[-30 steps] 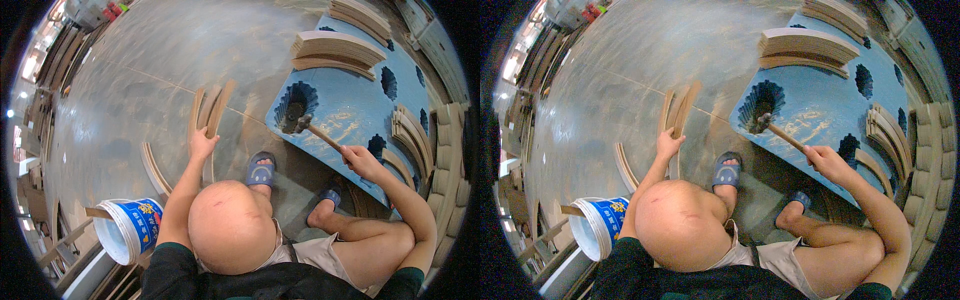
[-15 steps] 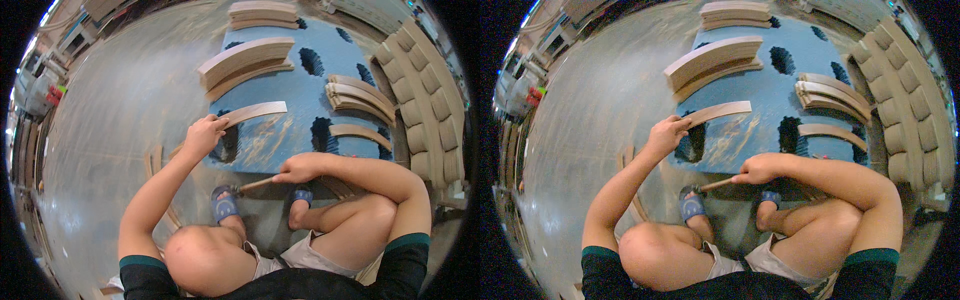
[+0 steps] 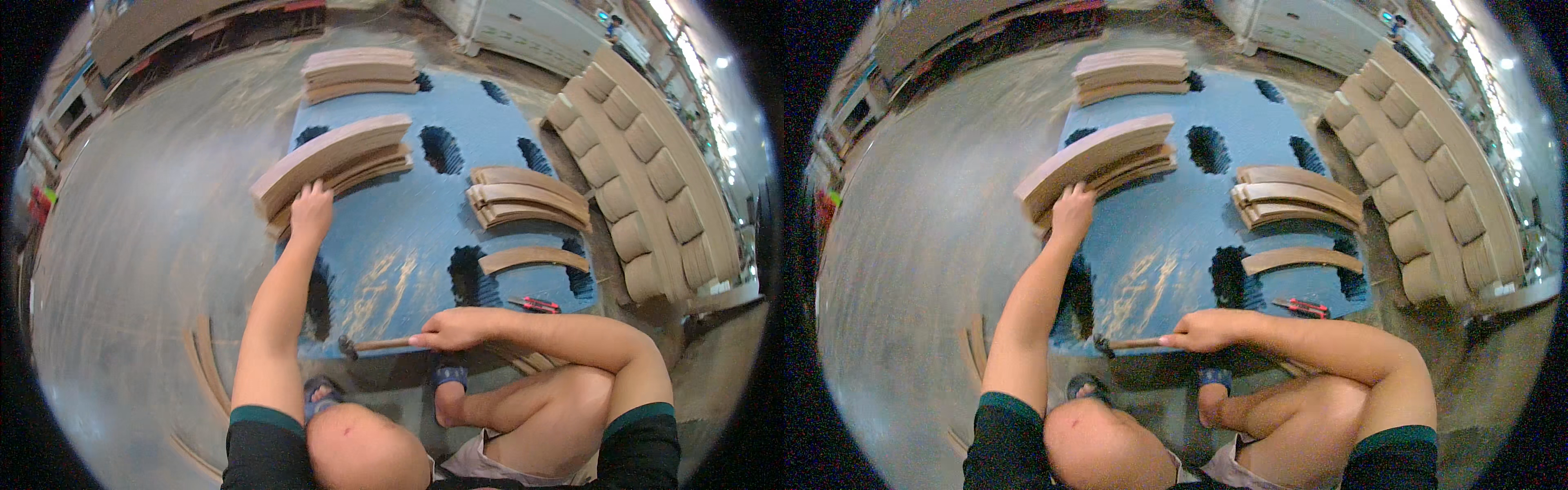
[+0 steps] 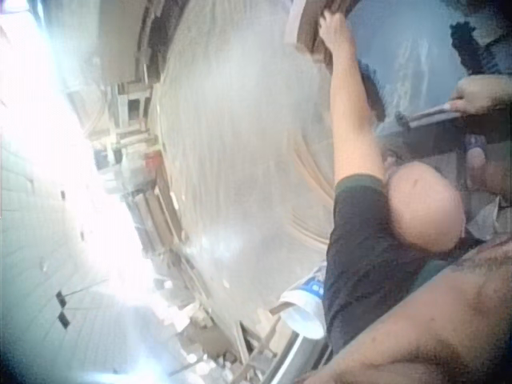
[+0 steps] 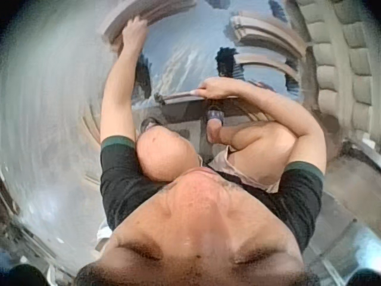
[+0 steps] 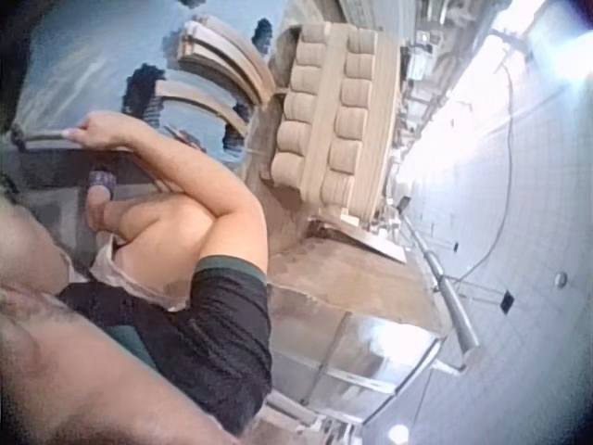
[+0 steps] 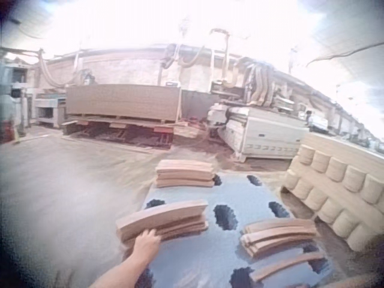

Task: The person hammers a wooden component on a blue pallet, then moves the piece to join a collection of finished parts.

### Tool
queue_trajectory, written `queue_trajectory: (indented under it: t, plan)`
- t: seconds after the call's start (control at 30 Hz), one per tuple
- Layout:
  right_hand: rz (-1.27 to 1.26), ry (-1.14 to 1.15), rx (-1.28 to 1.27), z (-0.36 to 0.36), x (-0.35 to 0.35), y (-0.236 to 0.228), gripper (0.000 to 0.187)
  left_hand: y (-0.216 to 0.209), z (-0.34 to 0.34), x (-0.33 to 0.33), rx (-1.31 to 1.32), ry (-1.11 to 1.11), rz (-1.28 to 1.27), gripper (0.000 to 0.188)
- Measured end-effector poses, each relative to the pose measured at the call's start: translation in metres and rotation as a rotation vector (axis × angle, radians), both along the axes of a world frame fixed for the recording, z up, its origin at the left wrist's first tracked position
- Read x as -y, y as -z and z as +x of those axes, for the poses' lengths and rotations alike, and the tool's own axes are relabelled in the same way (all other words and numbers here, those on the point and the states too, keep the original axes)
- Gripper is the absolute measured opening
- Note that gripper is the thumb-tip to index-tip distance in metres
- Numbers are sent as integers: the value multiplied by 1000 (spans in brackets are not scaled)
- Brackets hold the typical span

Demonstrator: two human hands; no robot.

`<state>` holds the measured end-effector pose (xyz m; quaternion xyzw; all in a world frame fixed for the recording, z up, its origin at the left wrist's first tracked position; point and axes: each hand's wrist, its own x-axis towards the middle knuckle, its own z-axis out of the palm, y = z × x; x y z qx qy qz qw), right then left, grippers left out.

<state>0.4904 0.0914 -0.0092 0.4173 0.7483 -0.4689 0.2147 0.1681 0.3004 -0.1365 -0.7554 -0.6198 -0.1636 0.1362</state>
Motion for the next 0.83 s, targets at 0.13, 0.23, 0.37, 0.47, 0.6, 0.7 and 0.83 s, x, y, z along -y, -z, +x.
queue_trajectory:
  t: [0.13, 0.23, 0.37, 0.47, 0.6, 0.7, 0.83]
  plan:
    - [-23, 19, -18, -6, -6, -9, 79, 8, -20, -2, -14, 31, 56, 34]
    - [-16, 15, -46, -2, -8, -2, 80, 5, -21, -5, -117, 59, 70, 34]
    - [7, -27, -52, -2, -8, 2, 82, -3, -25, 0, -222, 49, 46, 37]
    - [21, -47, -70, -4, -7, -2, 84, 0, -32, 7, -272, 66, 62, 43]
    - [51, -74, -91, -6, -5, 8, 86, -6, -43, 26, -231, 152, 81, 53]
    - [38, -96, -61, -8, -5, -5, 86, -32, -39, 67, 2, 244, 93, 56]
    - [64, -139, -78, -9, -3, -14, 83, -40, -66, 137, 58, 277, 137, 48]
